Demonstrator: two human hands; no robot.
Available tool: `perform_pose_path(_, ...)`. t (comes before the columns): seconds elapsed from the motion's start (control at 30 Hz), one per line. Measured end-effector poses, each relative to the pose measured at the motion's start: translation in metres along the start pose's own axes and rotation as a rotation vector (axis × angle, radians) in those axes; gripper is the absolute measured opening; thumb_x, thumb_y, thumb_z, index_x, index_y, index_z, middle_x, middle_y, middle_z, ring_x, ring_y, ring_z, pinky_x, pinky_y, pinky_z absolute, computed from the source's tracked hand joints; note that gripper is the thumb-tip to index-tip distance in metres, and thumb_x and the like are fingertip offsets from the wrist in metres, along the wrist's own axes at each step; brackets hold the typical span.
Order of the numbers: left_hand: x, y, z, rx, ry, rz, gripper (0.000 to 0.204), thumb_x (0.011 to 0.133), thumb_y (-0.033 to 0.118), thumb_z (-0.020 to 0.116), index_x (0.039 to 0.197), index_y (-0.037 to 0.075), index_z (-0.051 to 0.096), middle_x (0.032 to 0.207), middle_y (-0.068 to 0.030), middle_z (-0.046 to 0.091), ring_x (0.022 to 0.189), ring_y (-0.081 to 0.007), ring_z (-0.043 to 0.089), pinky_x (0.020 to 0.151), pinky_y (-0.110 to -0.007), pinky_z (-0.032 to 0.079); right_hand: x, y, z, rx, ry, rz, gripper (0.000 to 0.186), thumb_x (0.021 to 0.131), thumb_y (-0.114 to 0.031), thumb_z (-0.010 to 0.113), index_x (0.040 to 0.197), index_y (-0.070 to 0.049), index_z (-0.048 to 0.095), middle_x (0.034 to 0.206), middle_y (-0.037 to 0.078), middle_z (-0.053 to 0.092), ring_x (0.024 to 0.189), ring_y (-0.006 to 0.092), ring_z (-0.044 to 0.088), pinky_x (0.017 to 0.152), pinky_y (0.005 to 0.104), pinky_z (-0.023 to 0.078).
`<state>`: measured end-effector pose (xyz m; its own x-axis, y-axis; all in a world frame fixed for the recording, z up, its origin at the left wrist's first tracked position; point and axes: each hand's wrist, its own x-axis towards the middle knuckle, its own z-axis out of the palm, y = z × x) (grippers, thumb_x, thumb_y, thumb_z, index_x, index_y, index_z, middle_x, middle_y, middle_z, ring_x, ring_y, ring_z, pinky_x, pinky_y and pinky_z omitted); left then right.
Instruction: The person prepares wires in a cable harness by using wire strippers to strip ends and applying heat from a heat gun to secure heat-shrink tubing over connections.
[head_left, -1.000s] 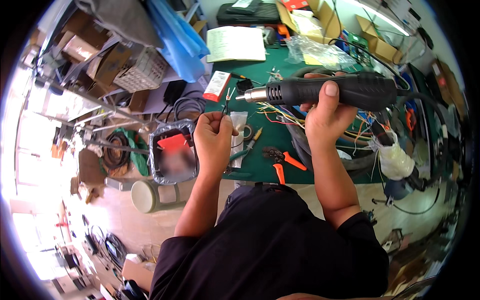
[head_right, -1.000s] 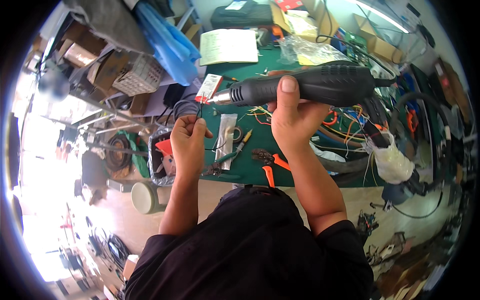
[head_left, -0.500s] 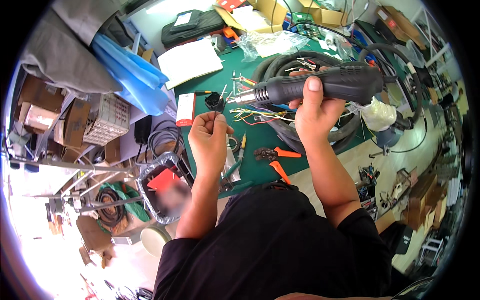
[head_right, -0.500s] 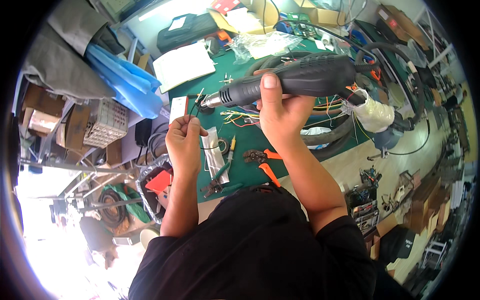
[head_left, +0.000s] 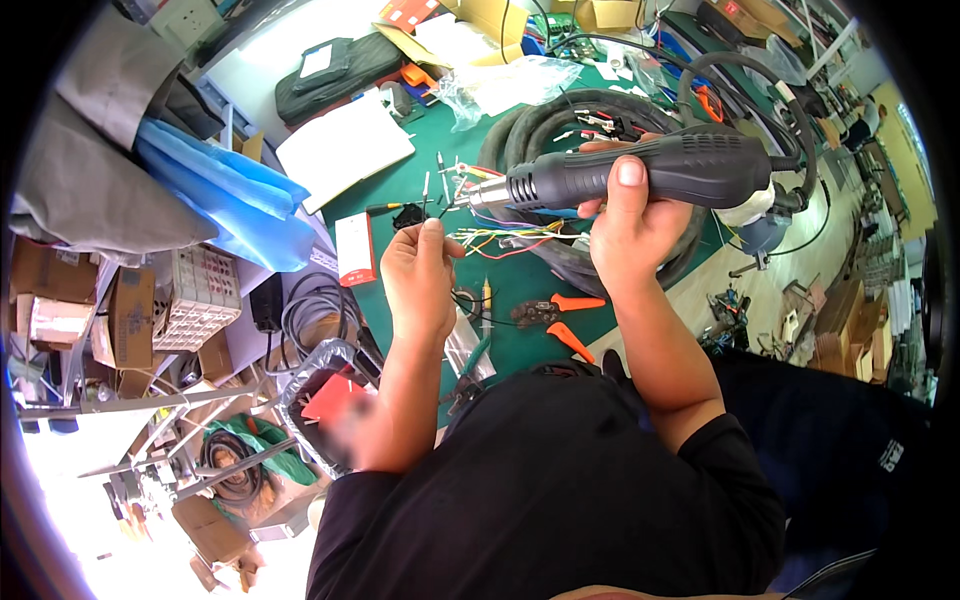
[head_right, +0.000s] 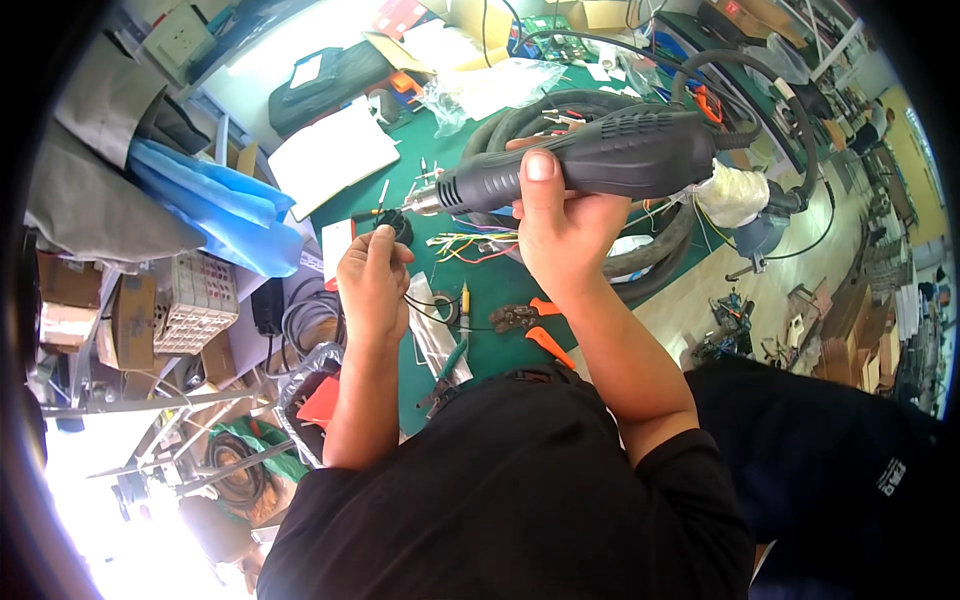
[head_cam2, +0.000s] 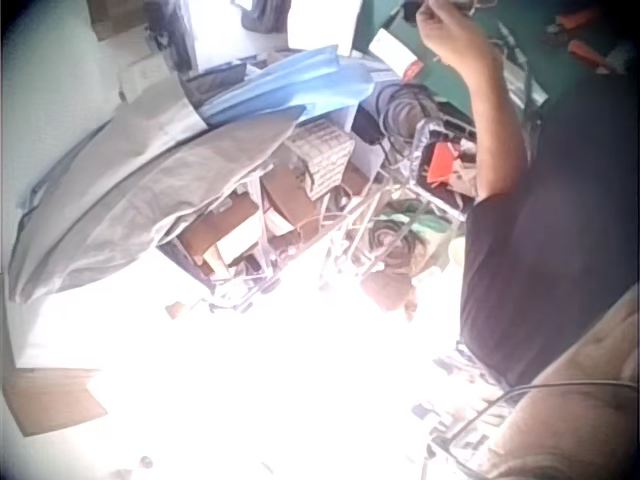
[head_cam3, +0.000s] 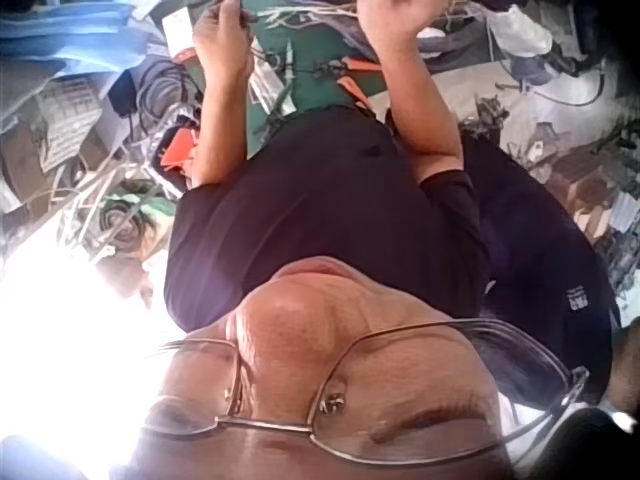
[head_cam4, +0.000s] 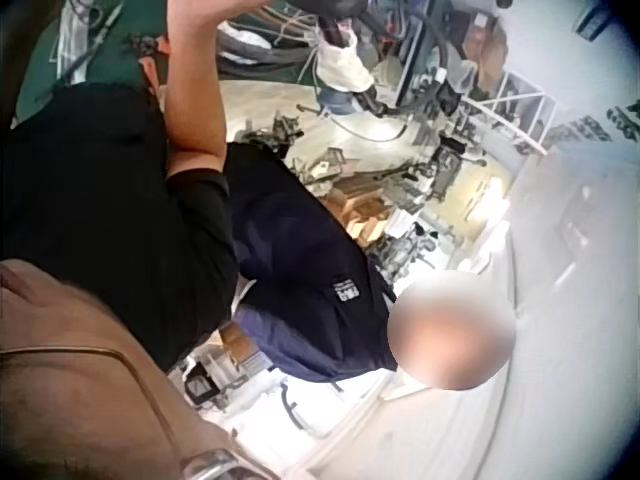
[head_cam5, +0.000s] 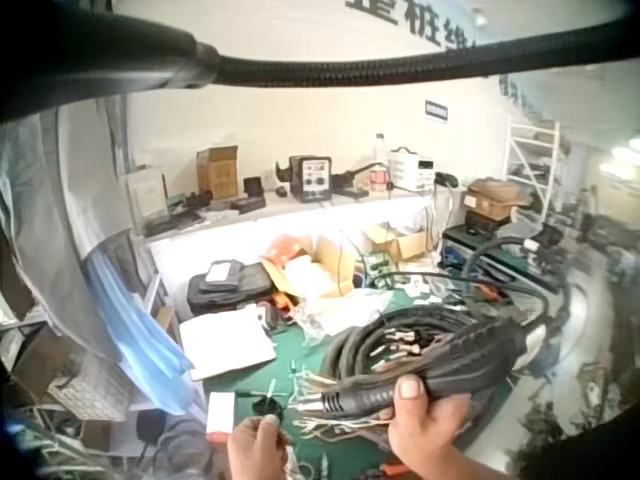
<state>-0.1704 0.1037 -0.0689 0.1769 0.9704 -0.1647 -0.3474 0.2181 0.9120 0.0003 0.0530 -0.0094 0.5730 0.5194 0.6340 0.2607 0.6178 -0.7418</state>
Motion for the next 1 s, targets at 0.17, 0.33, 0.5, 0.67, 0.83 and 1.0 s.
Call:
perform_pose_path(0.17, 0.01, -0.008, 0.0, -0.078, -0.021, -0.112, 0.02, 0.095, 0.018, 0.054, 0.087, 0.0, 0.05, 0.066, -0.0055, 0.055, 0.045, -0.0046, 0.036, 0.04, -0.021, 0.028, -0.001, 0.011, 0.0, -0.056, -0.01, -0.019, 0.041, 0.092, -0.024, 0.056, 0.117, 0.003, 0.038, 0.087, 0.019, 0.066, 0.054, 0.0133, 0.058, 0.042, 0.0206, 0.044)
perform_pose_path(0.33, 0.015, -0.01, 0.004, -0.089, -0.013, -0.147, 0.019, 0.095, 0.017, 0.054, 0.086, 0.001, 0.049, 0.065, -0.0051, 0.054, 0.044, -0.0051, 0.037, 0.039, -0.021, 0.029, 0.001, 0.014, 0.0, -0.061, -0.001, -0.048, 0.042, 0.092, -0.025, 0.056, 0.117, 0.004, 0.038, 0.087, 0.018, 0.066, 0.056, 0.0136, 0.06, 0.04, 0.0193, 0.045)
perform_pose_path(0.5, 0.015, -0.013, 0.006, -0.074, -0.027, -0.132, 0.018, 0.094, 0.018, 0.055, 0.085, 0.003, 0.051, 0.067, -0.0031, 0.053, 0.048, -0.005, 0.039, 0.039, -0.019, 0.029, 0.003, 0.016, -0.002, -0.061, 0.007, -0.037, 0.043, 0.092, -0.025, 0.057, 0.117, 0.004, 0.038, 0.087, 0.017, 0.066, 0.057, 0.013, 0.061, 0.04, 0.0193, 0.046)
perform_pose_path(0.67, 0.013, -0.014, 0.009, -0.056, -0.018, -0.09, 0.019, 0.094, 0.019, 0.055, 0.085, 0.003, 0.051, 0.065, -0.0034, 0.053, 0.047, -0.005, 0.039, 0.039, -0.019, 0.029, 0.003, 0.018, -0.005, -0.039, 0.027, -0.038, 0.043, 0.092, -0.025, 0.057, 0.118, 0.004, 0.038, 0.086, 0.017, 0.066, 0.056, 0.0124, 0.06, 0.04, 0.0191, 0.045)
perform_pose_path(0.83, 0.011, -0.014, 0.013, -0.038, -0.016, -0.068, 0.019, 0.094, 0.019, 0.056, 0.085, 0.003, 0.051, 0.064, -0.004, 0.054, 0.046, -0.0047, 0.039, 0.038, -0.019, 0.029, 0.004, 0.018, -0.008, -0.037, 0.028, -0.035, 0.043, 0.092, -0.025, 0.057, 0.118, 0.003, 0.038, 0.087, 0.017, 0.066, 0.06, 0.0132, 0.061, 0.04, 0.02, 0.046)
perform_pose_path(1.0, 0.011, -0.016, 0.015, 0.004, -0.013, -0.038, 0.019, 0.094, 0.018, 0.056, 0.087, 0.001, 0.051, 0.064, -0.0049, 0.055, 0.044, -0.0041, 0.038, 0.038, -0.019, 0.028, 0.005, 0.017, -0.011, -0.025, 0.039, -0.034, 0.043, 0.093, -0.026, 0.057, 0.119, 0.002, 0.037, 0.087, 0.018, 0.066, 0.061, 0.0139, 0.062, 0.041, 0.0206, 0.046)
